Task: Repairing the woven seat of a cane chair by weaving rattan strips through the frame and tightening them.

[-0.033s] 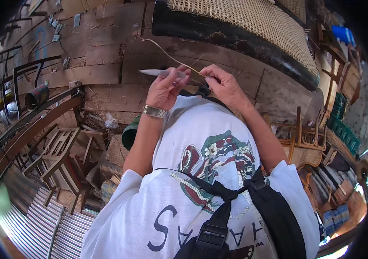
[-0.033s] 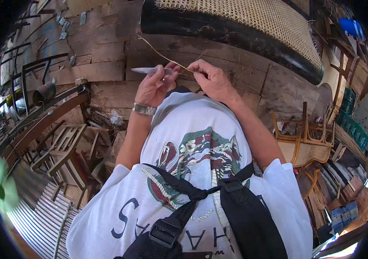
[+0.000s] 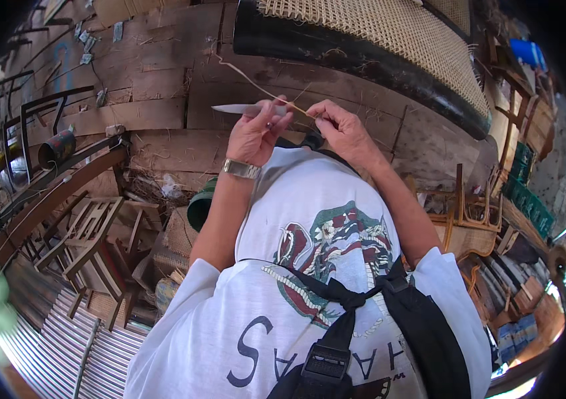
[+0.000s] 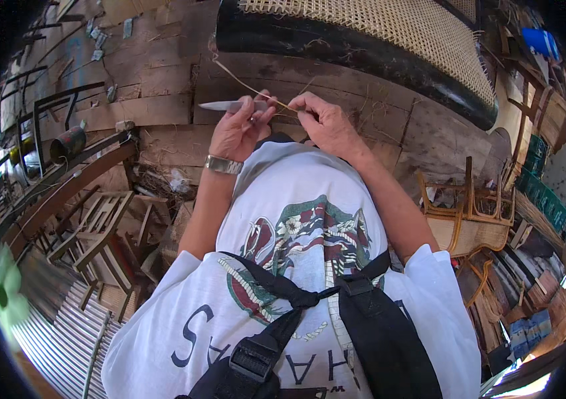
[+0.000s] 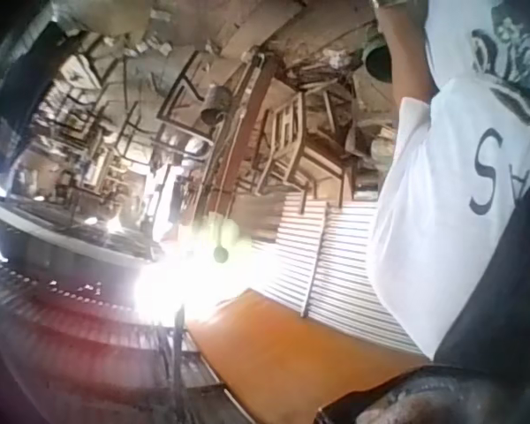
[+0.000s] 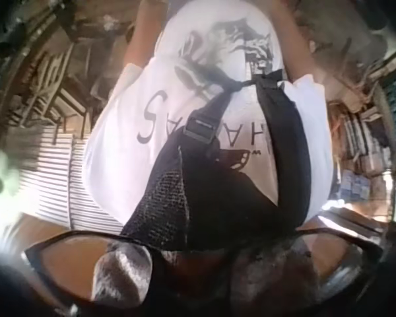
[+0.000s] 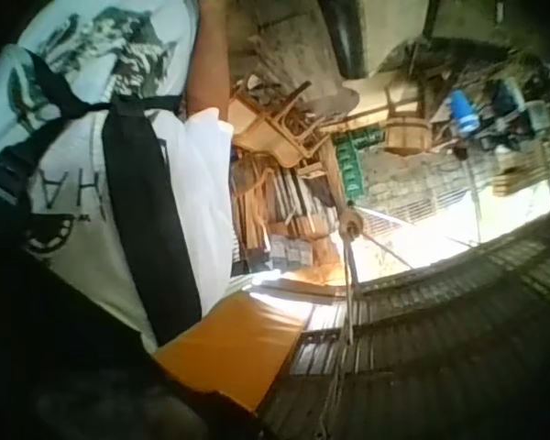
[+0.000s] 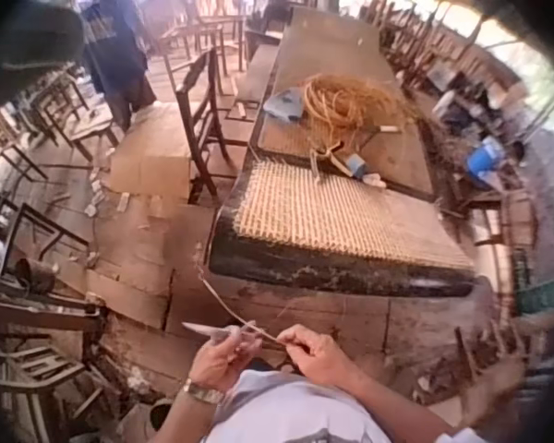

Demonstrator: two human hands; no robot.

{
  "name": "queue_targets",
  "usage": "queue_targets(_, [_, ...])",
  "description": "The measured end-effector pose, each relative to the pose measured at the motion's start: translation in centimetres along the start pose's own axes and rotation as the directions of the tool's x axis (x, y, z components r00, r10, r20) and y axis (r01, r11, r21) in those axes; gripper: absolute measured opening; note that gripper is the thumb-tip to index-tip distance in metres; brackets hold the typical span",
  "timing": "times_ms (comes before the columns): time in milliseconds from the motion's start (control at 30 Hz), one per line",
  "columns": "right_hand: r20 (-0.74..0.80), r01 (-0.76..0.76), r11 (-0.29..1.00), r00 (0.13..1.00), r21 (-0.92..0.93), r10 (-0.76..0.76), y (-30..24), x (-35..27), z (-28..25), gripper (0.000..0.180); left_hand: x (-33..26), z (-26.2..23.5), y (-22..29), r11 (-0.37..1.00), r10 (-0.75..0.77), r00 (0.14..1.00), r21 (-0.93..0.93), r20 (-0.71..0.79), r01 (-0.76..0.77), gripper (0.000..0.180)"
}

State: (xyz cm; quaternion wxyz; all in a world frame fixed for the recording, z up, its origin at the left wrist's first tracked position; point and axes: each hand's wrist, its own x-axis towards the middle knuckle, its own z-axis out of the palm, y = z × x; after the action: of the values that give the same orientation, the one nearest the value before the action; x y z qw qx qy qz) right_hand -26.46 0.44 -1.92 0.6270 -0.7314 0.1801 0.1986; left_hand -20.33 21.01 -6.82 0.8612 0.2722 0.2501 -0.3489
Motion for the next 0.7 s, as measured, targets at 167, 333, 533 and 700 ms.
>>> queue_targets(167, [-0.011,0.032,0.993,0.999,-0.11,-0.033,0.3,-0.5,0.0,0.018,1.5,1.1,0.1,0.993,0.095,0.989,0.087,-0.118,-0.085,0.015])
queue_targets(333, [-0.004,0.1,0.992,0.995,-0.076,-0.1,1.6,-0.3,0.3,0.015,1.7,0.8,0.0,0.973,0.168,0.963,0.195,-0.21,-0.127,0.02])
queue_targets(533, [0.111,-0.052,0.992,0.992,-0.116,0.065,1.8,-1.4,-0.8,0.016,2.7,-0.8,-0.3,0.947,0.259,0.928,0.257,-0.267,-0.191,0.021])
queue_targets(700, [0.109,0.001,0.984,0.994,-0.178,0.019,2.6,-0.5,0.4,0.019,4.4,-2.8,-2.6,0.116,0.615,0.748,0.91,0.249,-0.398,0.014])
